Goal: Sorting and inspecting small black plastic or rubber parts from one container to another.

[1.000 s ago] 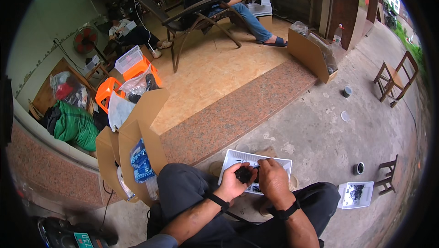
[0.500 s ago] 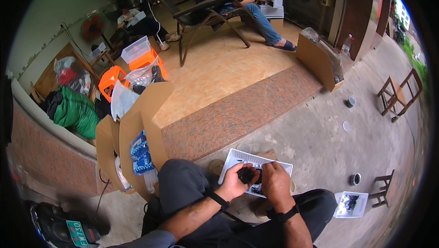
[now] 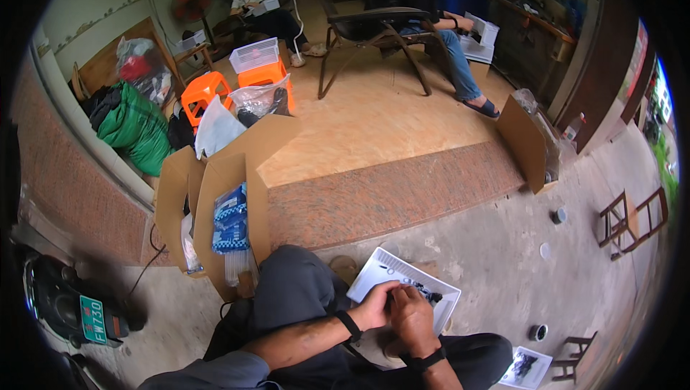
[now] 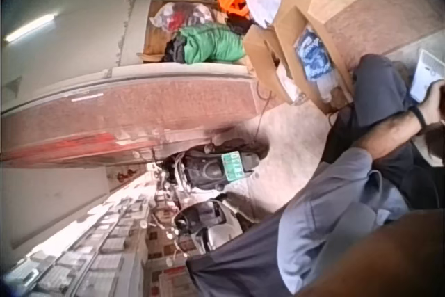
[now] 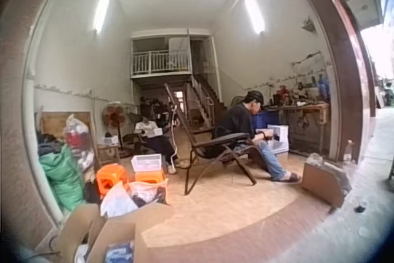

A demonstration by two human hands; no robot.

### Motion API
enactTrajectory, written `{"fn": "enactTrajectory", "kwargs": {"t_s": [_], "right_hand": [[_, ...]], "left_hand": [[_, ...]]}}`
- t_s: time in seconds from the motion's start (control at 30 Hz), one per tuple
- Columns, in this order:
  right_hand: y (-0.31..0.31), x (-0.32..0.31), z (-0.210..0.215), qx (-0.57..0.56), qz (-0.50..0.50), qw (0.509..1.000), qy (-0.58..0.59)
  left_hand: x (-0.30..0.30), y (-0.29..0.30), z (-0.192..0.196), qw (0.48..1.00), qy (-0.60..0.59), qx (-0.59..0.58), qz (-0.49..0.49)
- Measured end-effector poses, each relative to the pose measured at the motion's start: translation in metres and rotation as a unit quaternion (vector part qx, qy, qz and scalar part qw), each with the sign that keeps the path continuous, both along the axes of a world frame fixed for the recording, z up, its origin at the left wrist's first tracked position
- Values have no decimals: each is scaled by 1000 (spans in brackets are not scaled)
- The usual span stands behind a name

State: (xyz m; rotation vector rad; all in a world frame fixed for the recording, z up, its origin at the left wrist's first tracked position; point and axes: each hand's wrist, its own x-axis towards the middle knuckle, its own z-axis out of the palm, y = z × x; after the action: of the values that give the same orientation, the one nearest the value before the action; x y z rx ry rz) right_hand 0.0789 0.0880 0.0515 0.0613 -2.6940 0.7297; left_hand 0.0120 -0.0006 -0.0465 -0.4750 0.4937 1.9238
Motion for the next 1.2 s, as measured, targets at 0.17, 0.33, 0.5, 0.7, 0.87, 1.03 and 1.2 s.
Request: {"fn": "enactTrajectory", "kwargs": {"t_s": [0.17,0.33,0.5,0.7,0.87,1.03,1.2], "right_hand": [[3,-1,-2,-18,5,1000,4],[5,-2,-2,-70,-7,997,28],[15,2,2,-108,-52,992,37],[34,5,11,-120,-116,985,41],[41,9,7,-94,-113,988,42],[42,13,10,-77,-120,990,12],[40,12,19,-130,-91,987,38]], "left_hand": [[-1,3,3,999,-15,-30,-6],[-2,2,6,999,-5,-33,8],[-4,-2,5,1000,5,-7,3],[-6,-1,11,999,-22,23,25],[-13,-6,19,999,-10,25,19],[-26,-14,60,999,37,-19,-21],[-29,-19,95,996,60,-38,-53]]}}
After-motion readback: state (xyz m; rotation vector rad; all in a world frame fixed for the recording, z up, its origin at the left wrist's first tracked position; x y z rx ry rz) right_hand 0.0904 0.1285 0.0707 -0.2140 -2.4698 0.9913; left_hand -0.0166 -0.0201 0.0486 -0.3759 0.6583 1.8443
